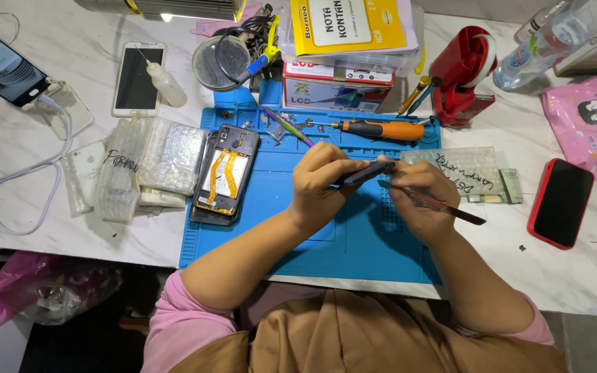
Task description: Replacing a mobile phone screen and testing the connection on a repair bench
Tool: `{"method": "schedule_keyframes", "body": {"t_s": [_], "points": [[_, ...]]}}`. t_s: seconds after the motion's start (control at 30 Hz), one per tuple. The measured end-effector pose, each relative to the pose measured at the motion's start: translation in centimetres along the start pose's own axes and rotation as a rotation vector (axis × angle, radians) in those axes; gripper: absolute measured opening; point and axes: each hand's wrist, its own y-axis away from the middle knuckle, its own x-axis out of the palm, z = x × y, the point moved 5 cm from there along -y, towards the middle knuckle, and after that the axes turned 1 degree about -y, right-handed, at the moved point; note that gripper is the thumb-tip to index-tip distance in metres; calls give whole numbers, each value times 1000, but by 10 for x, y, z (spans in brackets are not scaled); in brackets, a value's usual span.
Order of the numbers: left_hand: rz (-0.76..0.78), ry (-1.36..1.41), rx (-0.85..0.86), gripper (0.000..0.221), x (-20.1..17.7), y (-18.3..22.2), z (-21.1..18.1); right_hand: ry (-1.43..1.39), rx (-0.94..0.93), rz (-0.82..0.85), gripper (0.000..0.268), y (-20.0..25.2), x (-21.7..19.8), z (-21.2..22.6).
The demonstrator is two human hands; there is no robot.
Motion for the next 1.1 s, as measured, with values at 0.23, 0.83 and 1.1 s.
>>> {"method": "schedule_keyframes", "body": {"t_s": [0.23,0.83,1.1], "points": [[62,102,-163,24,11,3,4,-126,68,-2,12,28,-9,-53],[489,619,-344,65,17,7,4,-624,600,-397,20,40,-38,-94],[306,442,-438,56,26,24,34,116,101,-31,8,6,-1,-25]]}}
